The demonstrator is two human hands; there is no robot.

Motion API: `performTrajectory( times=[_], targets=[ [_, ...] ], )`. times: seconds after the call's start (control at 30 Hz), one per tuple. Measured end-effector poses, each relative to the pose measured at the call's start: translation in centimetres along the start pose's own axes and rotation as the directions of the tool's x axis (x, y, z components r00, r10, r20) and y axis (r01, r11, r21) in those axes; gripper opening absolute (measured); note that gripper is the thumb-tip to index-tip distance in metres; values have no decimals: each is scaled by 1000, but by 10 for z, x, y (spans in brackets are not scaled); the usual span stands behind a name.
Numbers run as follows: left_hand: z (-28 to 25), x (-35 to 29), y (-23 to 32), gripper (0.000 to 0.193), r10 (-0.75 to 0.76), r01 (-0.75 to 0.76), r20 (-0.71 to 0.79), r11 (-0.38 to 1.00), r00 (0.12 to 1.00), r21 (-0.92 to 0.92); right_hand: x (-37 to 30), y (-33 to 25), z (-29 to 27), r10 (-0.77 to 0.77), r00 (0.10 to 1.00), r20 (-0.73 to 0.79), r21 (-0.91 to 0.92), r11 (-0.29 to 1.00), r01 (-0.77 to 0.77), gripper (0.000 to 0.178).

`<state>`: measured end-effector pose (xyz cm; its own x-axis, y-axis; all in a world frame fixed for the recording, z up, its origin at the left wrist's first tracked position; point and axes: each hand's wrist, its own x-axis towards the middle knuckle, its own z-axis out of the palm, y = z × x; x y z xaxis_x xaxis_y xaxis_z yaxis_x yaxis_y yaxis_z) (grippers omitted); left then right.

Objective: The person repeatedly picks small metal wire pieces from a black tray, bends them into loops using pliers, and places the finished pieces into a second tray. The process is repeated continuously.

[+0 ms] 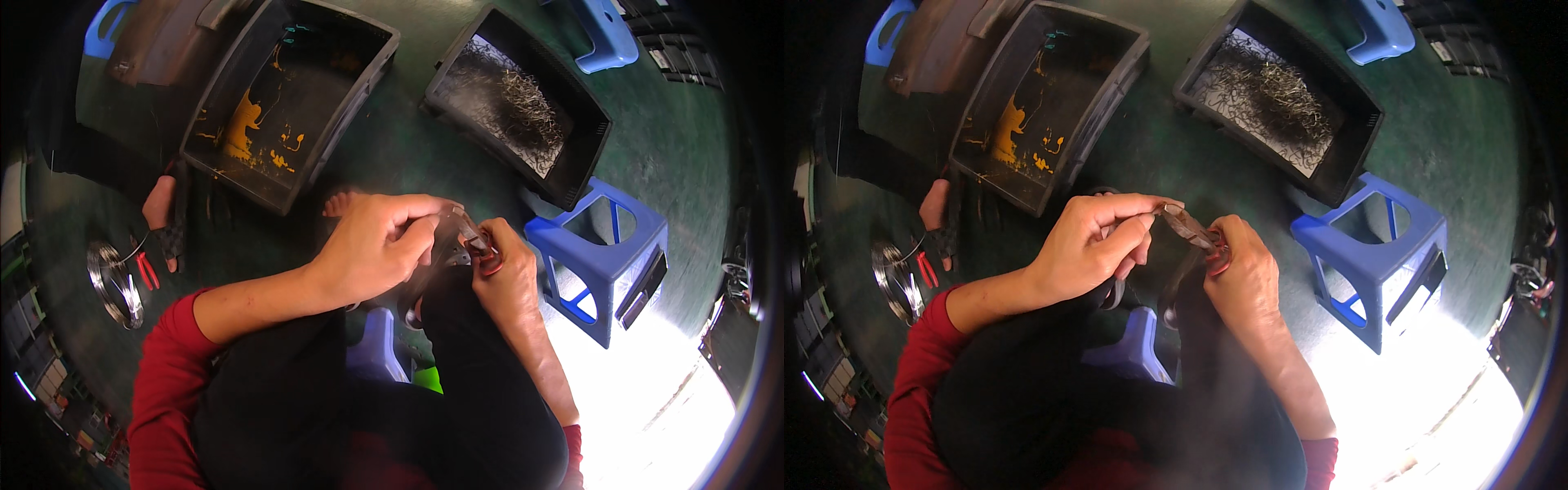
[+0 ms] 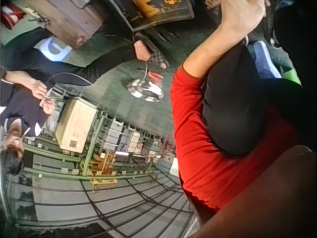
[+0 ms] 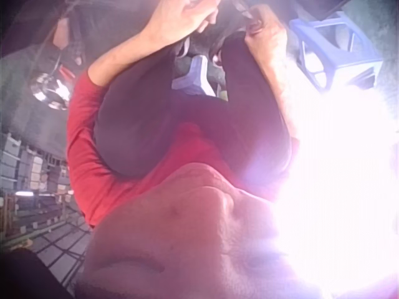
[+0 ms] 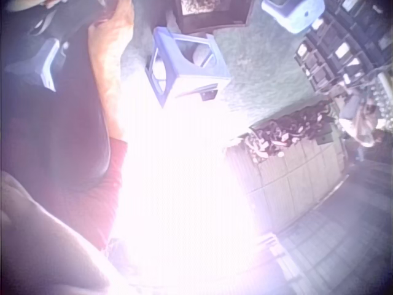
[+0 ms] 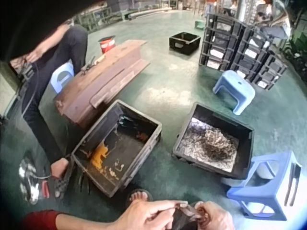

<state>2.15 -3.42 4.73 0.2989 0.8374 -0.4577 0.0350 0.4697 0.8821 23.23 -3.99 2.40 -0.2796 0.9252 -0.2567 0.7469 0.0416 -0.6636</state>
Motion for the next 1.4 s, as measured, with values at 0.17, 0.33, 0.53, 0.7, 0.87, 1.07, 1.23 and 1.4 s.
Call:
performTrajectory(
  times=[0.17,0.33,0.53,0.7,0.87,1.07,1.23,1.4],
  targets=[
    [-5,9,-4,28,9,-10,3,1000,1000,21,2,6,-8,10,997,78,108,994,-19,27],
    [-12,16,-9,25,-81,79,-44,996,996,-29,4,14,-25,147,872,467,374,861,-346,32],
    [-16,20,-10,28,-88,79,-39,980,995,-182,6,12,-35,-51,561,826,504,513,-695,41],
    [-9,22,-11,30,-18,-11,-82,941,996,-338,6,5,-31,-206,413,887,459,291,-840,45],
    [-5,21,-12,31,40,-64,-80,943,996,-327,6,2,-29,-273,397,876,455,198,-868,51],
    [-1,21,-18,29,151,-159,-51,935,987,-316,6,2,-28,-285,423,860,478,158,-864,50],
    [-11,20,-16,34,200,-196,2,962,980,-191,6,4,-32,-70,662,746,553,618,-558,35],
    [-46,29,2,33,-41,41,45,999,998,6,2,1,-40,106,931,349,153,974,-168,20]
  ],
)
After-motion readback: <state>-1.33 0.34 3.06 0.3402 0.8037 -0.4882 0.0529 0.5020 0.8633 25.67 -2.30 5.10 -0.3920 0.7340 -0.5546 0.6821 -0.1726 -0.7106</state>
